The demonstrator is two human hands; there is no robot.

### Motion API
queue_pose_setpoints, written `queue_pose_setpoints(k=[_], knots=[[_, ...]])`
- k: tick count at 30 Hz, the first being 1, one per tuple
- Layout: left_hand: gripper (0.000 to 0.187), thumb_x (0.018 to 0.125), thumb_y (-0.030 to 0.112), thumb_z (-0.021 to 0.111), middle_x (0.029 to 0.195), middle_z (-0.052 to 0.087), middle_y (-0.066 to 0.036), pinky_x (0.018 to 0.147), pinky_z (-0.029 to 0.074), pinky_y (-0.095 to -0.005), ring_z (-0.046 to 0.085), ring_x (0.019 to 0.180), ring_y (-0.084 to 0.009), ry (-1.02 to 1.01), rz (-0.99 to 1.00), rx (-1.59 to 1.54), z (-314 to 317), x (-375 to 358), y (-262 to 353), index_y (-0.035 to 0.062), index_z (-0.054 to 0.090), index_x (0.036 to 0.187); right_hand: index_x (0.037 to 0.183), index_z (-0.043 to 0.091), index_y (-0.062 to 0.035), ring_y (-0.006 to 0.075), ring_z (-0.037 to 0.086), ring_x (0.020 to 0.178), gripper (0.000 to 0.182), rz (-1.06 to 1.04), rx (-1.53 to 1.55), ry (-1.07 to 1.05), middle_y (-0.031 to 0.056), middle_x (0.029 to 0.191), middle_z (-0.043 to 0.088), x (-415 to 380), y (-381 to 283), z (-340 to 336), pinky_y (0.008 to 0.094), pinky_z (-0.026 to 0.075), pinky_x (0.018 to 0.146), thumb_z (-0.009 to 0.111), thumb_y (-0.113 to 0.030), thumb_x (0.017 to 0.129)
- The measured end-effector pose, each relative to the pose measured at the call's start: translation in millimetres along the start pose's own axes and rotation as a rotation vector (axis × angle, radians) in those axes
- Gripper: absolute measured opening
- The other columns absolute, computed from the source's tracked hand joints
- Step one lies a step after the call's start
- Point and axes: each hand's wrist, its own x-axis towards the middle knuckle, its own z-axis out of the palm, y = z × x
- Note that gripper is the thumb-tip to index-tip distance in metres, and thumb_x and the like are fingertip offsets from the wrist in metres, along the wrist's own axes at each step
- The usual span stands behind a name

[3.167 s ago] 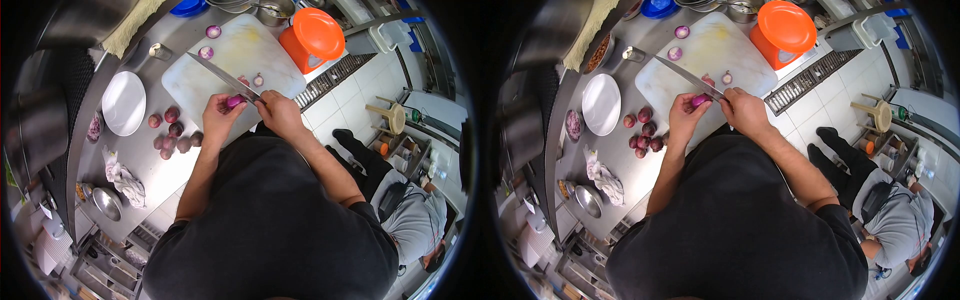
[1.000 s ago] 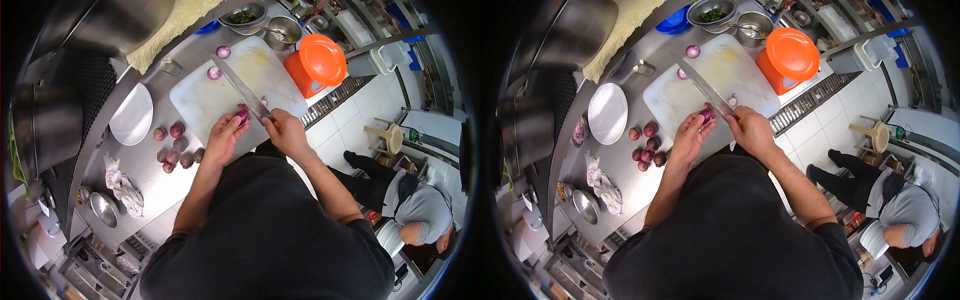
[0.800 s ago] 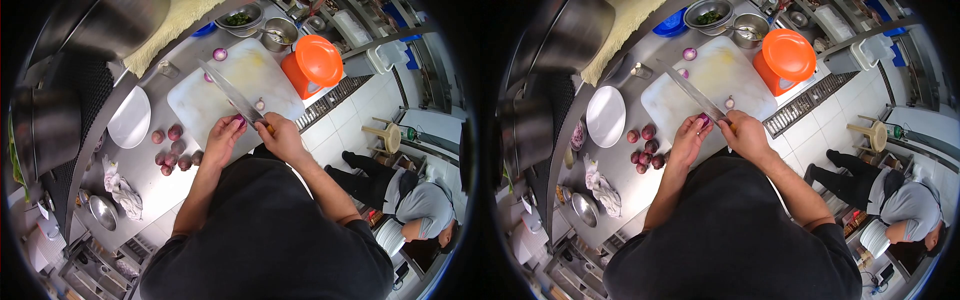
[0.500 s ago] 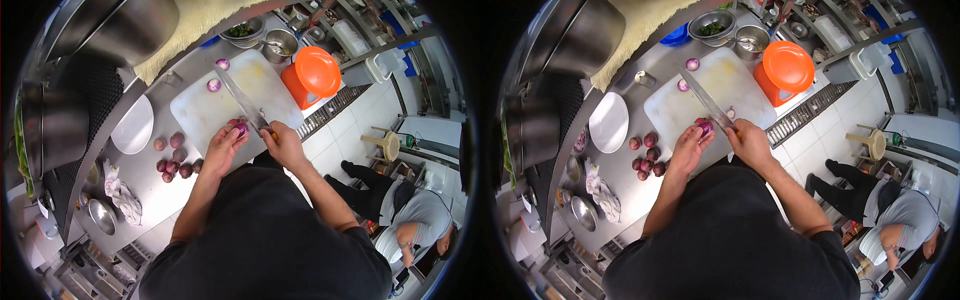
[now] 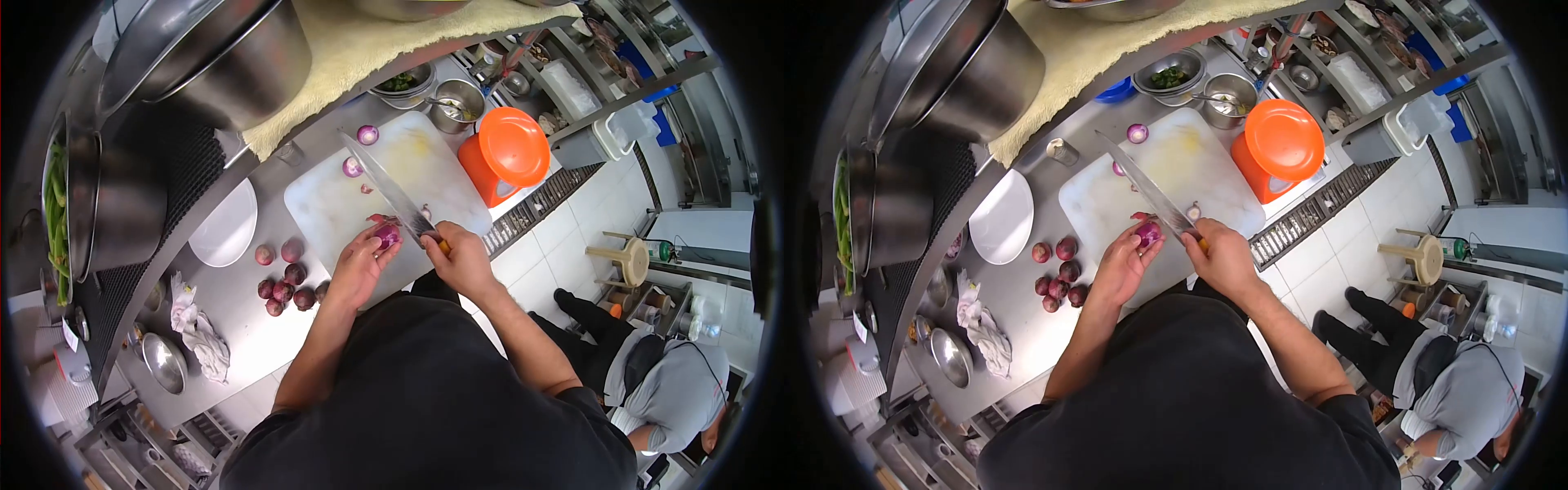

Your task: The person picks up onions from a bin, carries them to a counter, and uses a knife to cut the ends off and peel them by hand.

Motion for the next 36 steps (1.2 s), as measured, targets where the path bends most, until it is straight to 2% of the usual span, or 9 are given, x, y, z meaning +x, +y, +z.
queue_pose_setpoints(k=[4,7,12,15,19,21,24,27,36], knots=[[0.053,0.103,0.011,0.059,0.138,0.067,-0.017,0.122,0.047,-0.0422,0.065,0.133,-0.0308,-0.02,-0.004,-0.051,7,1,6,-0.0104,0.05,0.15,0.096,0.066,-0.0013,0.0433,0.07,0.086,0.021,-0.024,0.007,0.025,0.0183,0.093,0.072,0,-5,-4,0.0507,0.055,0.073,0.075,-0.02,0.098],[0.053,0.102,0.009,0.059,0.14,0.066,-0.017,0.121,0.048,-0.0416,0.065,0.132,-0.0289,-0.004,0.012,-0.015,6,5,4,-0.0105,0.049,0.151,0.091,0.068,0.0002,0.0417,0.068,0.081,0.019,-0.074,0.014,0.039,0.0184,0.088,0.069,-1,-12,-3,0.0465,0.052,0.07,0.076,-0.016,0.098],[0.052,0.102,0.002,0.057,0.142,0.065,-0.014,0.118,0.049,-0.0409,0.064,0.131,-0.0236,0.012,0.075,0.069,9,3,3,-0.0093,0.051,0.152,0.096,0.067,-0.0034,0.0431,0.068,0.083,0.018,-0.105,-0.053,0.066,0.0173,0.09,0.069,0,-10,2,0.0502,0.054,0.071,0.074,-0.02,0.098],[0.051,0.103,0.003,0.057,0.14,0.066,-0.013,0.116,0.049,-0.0402,0.065,0.127,-0.0218,-0.048,0.095,0.101,14,-1,9,-0.0074,0.052,0.153,0.094,0.067,-0.003,0.0433,0.068,0.083,0.019,-0.074,-0.076,0.055,0.0172,0.09,0.069,2,-1,1,0.0501,0.054,0.071,0.075,-0.02,0.098],[0.053,0.102,0.0,0.059,0.139,0.067,-0.012,0.112,0.05,-0.0351,0.065,0.125,-0.0183,0.015,0.113,0.144,18,-5,13,-0.0067,0.052,0.154,0.093,0.068,-0.0024,0.0428,0.068,0.083,0.02,-0.017,-0.057,0.066,0.017,0.09,0.069,-3,0,-5,0.0497,0.054,0.07,0.075,-0.021,0.098],[0.054,0.101,-0.002,0.062,0.138,0.068,-0.011,0.11,0.051,-0.0324,0.065,0.124,-0.0164,0.064,0.101,0.19,12,-2,10,-0.0062,0.052,0.154,0.094,0.069,-0.0027,0.0425,0.069,0.082,0.019,-0.035,-0.046,0.087,0.0165,0.09,0.07,-5,-6,-8,0.0496,0.054,0.069,0.075,-0.02,0.098],[0.055,0.101,-0.004,0.065,0.136,0.069,-0.012,0.111,0.051,-0.0347,0.066,0.127,-0.0186,0.066,0.169,0.321,11,0,4,-0.0049,0.052,0.155,0.095,0.069,-0.0033,0.0417,0.069,0.08,0.018,-0.074,-0.048,0.096,0.0153,0.09,0.07,-8,-15,-8,0.0489,0.055,0.069,0.075,-0.02,0.098],[0.057,0.099,-0.004,0.071,0.128,0.071,-0.009,0.103,0.054,-0.0284,0.068,0.117,-0.0139,0.095,0.218,0.414,18,-2,4,-0.0033,0.054,0.153,0.094,0.069,-0.0044,0.04,0.069,0.078,0.017,-0.113,-0.085,0.101,0.0136,0.09,0.07,-9,-18,-3,0.0478,0.055,0.067,0.075,-0.02,0.098],[0.055,0.098,-0.005,0.072,0.126,0.072,-0.009,0.1,0.056,-0.0278,0.069,0.115,-0.0128,0.145,0.219,0.469,31,-12,11,-0.002,0.056,0.15,0.092,0.068,-0.0081,0.0344,0.07,0.07,0.016,-0.253,-0.266,0.197,0.0095,0.091,0.071,-10,-18,6,0.0453,0.057,0.06,0.077,-0.02,0.097]])
